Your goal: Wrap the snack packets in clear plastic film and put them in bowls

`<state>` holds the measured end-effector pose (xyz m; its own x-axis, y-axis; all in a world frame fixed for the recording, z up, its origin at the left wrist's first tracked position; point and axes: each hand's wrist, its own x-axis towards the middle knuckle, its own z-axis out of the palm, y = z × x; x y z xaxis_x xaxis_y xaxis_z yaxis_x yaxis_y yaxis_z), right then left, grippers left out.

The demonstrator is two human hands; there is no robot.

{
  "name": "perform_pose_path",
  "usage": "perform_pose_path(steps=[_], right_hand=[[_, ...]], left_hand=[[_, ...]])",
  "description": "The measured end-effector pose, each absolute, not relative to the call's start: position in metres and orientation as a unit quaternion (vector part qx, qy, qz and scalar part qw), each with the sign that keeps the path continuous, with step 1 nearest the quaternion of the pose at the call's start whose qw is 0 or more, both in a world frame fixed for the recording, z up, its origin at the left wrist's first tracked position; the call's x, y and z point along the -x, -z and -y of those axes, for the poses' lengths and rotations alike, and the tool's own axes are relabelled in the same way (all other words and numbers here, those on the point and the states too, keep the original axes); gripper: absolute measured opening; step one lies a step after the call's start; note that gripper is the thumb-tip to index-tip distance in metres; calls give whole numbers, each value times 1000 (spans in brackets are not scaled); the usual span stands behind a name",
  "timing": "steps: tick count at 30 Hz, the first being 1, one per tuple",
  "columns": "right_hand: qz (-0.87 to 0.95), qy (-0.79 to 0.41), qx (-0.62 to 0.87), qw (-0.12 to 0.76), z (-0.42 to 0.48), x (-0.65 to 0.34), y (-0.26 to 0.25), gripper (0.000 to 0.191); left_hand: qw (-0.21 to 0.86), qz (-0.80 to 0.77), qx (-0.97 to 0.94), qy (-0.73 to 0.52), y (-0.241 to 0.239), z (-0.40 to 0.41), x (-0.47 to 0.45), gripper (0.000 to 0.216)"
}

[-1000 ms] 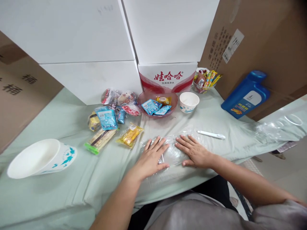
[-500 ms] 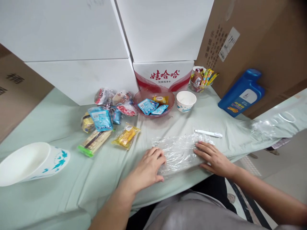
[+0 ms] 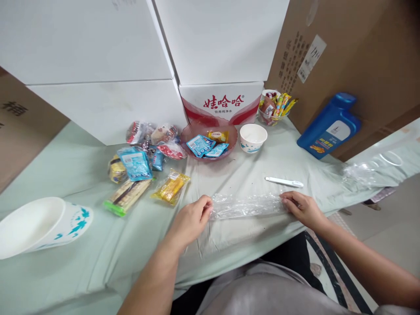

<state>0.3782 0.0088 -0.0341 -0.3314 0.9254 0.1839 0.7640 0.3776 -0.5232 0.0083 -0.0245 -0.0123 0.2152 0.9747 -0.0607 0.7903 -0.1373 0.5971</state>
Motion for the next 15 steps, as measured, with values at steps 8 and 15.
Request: perform_pose_path(steps=[8, 15], right_hand=[[808, -1, 568, 156, -13, -369, 50, 27], [835, 93, 498, 214, -9, -369, 37, 26]], left_hand=[[113, -692, -701, -132, 34, 15, -31, 11], [12, -725, -647, -236, 40, 19, -30, 19]])
